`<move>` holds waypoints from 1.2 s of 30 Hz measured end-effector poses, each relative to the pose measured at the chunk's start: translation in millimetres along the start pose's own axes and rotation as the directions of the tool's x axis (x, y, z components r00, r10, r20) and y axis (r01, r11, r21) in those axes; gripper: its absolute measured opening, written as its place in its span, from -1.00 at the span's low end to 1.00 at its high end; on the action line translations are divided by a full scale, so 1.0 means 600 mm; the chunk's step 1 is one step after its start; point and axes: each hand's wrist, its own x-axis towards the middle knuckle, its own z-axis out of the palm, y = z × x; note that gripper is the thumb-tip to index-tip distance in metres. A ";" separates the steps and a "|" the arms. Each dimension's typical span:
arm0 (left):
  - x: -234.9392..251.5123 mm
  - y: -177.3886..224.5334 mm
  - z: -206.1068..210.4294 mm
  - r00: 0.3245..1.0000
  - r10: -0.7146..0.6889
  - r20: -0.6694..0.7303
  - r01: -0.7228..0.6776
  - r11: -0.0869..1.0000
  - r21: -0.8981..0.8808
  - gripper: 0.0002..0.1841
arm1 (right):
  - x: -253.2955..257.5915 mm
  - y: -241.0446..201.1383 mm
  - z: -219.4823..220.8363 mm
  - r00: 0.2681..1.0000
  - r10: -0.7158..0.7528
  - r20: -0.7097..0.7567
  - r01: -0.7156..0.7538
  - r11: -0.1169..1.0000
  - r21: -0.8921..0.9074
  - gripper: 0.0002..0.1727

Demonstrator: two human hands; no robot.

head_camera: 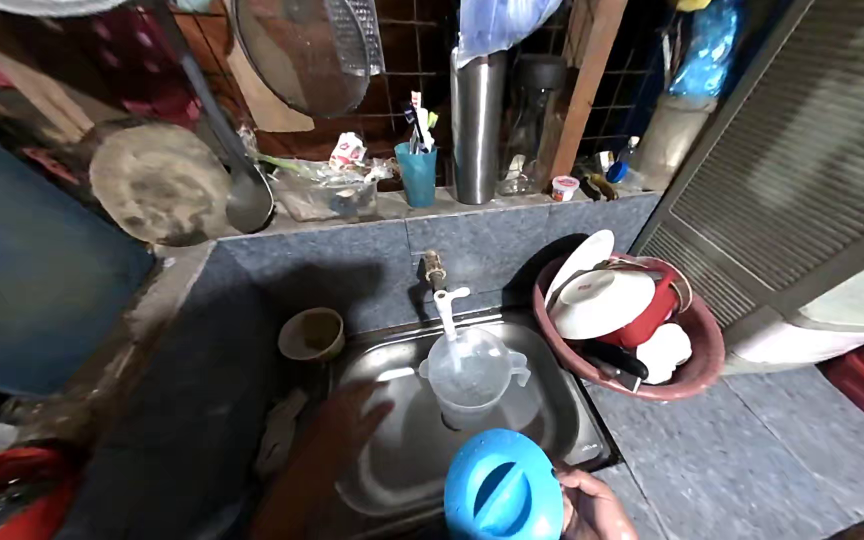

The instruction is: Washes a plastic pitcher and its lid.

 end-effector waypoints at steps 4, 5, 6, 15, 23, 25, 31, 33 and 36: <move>0.119 0.108 -0.028 0.901 0.323 -0.291 -0.317 0.946 0.069 -0.63 | -0.006 -0.006 -0.008 0.999 -0.032 0.042 0.030 0.998 0.050 -0.67; 0.146 0.139 -0.031 0.901 0.346 -0.262 -0.328 0.938 0.110 -0.65 | -0.009 -0.006 -0.007 0.998 -0.037 0.040 0.035 0.998 0.061 -0.68; 0.172 0.168 -0.030 0.910 0.351 -0.222 -0.320 0.933 0.165 -0.64 | -0.011 -0.004 -0.008 0.998 -0.038 0.046 0.035 0.997 0.068 -0.68; 0.253 0.229 0.037 0.980 0.197 0.020 -0.183 0.864 0.468 -0.53 | -0.023 0.003 -0.034 0.995 -0.036 0.096 0.031 0.998 0.050 -0.62; 0.226 0.156 0.030 0.853 0.522 0.011 -0.475 0.767 0.432 -0.54 | 0.003 0.005 -0.017 0.993 0.007 0.117 -0.009 1.000 0.015 -0.64; 0.231 0.116 0.001 0.742 0.661 0.111 -0.640 0.651 0.408 -0.67 | 0.006 0.001 -0.010 0.989 0.021 0.145 -0.025 0.999 0.026 -0.63; 0.243 0.106 -0.026 0.686 0.691 0.229 -0.717 0.585 0.380 -0.76 | 0.005 -0.015 -0.029 0.991 0.029 0.132 -0.040 0.996 0.074 -0.64; 0.232 0.090 -0.011 0.692 0.710 0.129 -0.698 0.613 0.371 -0.69 | 0.007 -0.018 -0.033 0.994 0.033 0.105 -0.041 0.997 0.073 -0.66; 0.161 0.055 0.034 0.760 0.636 -0.137 -0.606 0.768 0.207 -0.51 | 0.017 -0.014 -0.040 0.990 0.031 0.139 -0.037 0.999 0.039 -0.66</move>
